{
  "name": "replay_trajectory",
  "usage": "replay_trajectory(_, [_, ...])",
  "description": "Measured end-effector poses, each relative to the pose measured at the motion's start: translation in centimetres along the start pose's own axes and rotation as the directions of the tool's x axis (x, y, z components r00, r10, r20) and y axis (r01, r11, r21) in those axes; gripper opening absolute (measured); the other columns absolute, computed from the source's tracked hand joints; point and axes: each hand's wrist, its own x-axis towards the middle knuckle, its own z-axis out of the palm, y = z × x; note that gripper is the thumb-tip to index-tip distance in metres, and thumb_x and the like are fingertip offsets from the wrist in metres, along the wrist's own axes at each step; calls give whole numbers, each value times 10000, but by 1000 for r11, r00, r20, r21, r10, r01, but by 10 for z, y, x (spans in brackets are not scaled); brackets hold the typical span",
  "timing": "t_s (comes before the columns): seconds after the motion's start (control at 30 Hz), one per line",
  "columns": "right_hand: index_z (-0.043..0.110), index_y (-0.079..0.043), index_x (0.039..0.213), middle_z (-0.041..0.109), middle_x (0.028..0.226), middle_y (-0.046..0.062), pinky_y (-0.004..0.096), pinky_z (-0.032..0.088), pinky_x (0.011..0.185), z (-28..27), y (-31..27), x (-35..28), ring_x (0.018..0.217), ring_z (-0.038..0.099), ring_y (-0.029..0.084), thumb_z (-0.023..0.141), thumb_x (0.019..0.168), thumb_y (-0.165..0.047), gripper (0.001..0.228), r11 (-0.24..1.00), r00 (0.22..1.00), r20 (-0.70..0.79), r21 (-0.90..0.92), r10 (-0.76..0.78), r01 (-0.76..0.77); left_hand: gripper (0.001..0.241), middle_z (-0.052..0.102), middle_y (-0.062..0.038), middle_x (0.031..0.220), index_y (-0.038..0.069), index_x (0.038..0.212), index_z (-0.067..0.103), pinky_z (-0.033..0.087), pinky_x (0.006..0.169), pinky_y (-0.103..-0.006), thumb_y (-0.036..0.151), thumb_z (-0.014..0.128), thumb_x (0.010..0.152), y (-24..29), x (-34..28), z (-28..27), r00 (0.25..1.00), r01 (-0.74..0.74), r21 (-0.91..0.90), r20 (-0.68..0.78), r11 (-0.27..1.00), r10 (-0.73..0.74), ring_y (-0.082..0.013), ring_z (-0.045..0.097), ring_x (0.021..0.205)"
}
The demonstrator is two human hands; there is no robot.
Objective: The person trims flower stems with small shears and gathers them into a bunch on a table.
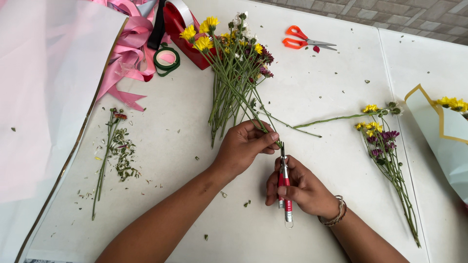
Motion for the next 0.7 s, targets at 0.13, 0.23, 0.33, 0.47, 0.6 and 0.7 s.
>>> replay_trajectory(0.13, [420,-106,1103,721,818,224,382,621,668,2,0,1,715,760,318,627,947,-90,260,999,1000,-25,39,-15,16,98,737,-104,802,63,957,710,664,752,-299,119,767,900,4,0,-1,1000,4,-18,-3,1000,-4,-191,771,786])
replay_trajectory(0.23, [444,-114,1184,704,871,217,407,611,698,-3,1,-2,747,751,323,669,907,-130,357,999,1000,-24,50,-13,14,87,732,-106,772,62,926,704,662,730,-300,103,773,893,10,1,-3,999,-19,-34,-28,999,18,-179,759,751])
replay_trajectory(0.33, [502,-41,1166,674,866,133,369,522,741,-4,-7,-1,611,611,192,774,810,-260,499,998,998,-14,28,-61,62,74,729,-97,785,74,928,689,643,718,-298,102,755,910,15,2,-6,1000,3,-23,-2,1000,-3,-179,746,751])
replay_trajectory(0.47, [526,-25,1195,687,856,136,309,456,611,-16,-5,0,580,569,139,802,785,-304,567,999,998,29,25,-48,47,92,754,-68,851,96,947,696,620,713,-299,134,768,902,16,3,-12,996,81,41,18,996,-82,-184,755,761])
replay_trajectory(0.6, [563,100,1140,702,710,215,277,504,439,-30,12,3,482,669,188,795,668,-271,644,985,986,31,-48,-165,167,196,744,-126,863,29,1019,711,625,669,-260,141,810,893,6,6,-18,990,-22,47,138,999,15,-166,757,792])
replay_trajectory(0.7, [571,108,1130,701,704,218,271,492,420,-27,9,2,463,660,181,802,677,-275,636,987,987,39,-38,-158,159,198,737,-97,866,49,1014,719,577,673,-246,162,818,885,4,5,-19,987,-26,97,162,995,10,-135,725,810])
